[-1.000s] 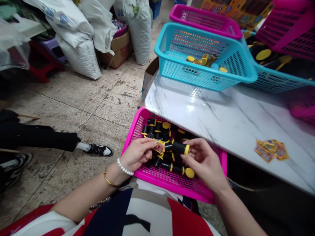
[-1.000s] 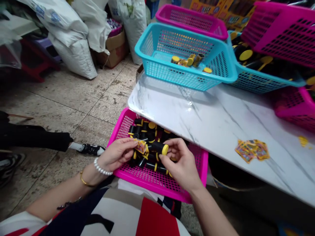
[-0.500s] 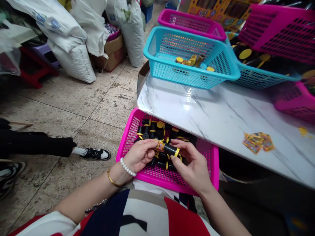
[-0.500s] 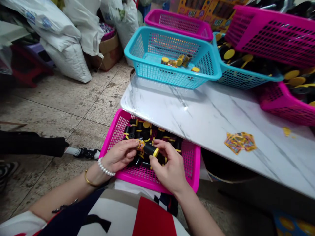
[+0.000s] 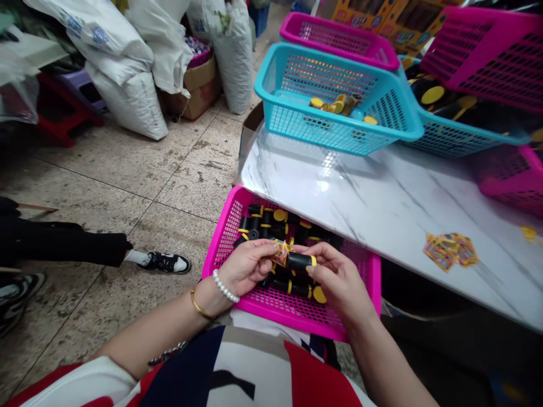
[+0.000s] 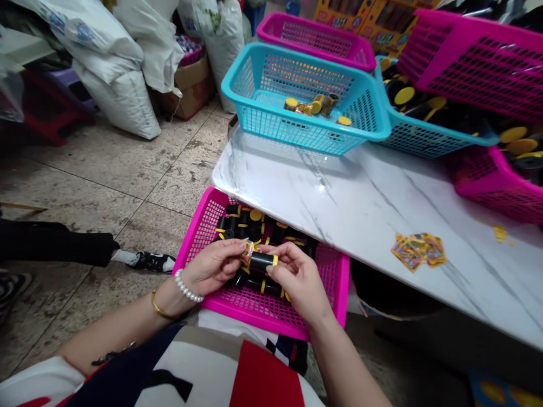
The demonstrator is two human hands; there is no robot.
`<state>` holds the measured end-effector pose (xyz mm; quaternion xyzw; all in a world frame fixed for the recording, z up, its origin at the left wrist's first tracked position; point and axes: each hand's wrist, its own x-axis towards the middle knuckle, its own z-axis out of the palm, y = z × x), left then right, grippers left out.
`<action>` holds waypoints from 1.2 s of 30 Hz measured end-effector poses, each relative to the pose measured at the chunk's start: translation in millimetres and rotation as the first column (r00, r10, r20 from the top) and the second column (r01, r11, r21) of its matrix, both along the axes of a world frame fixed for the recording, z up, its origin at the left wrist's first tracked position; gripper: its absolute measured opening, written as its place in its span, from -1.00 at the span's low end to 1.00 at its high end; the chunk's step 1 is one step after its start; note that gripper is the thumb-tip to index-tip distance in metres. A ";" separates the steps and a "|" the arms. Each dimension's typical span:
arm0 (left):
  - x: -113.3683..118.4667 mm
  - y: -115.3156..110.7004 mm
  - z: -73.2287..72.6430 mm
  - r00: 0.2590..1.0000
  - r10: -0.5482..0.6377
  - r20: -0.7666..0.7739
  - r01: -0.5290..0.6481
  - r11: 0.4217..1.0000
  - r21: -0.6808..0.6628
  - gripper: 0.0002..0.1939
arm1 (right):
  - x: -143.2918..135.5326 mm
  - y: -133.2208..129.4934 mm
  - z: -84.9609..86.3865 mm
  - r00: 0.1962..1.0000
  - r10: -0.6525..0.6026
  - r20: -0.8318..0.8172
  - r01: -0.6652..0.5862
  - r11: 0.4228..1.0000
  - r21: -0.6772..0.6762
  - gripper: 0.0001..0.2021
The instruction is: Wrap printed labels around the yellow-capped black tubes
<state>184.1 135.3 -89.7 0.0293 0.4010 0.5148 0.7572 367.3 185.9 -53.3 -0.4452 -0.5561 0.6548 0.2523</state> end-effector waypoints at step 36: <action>2.3 -5.9 5.0 0.812 -0.087 -0.577 0.344 0.870 0.353 -0.70 | 11.1 -9.8 -1.5 0.944 0.102 0.312 -0.288 0.713 0.639 -0.62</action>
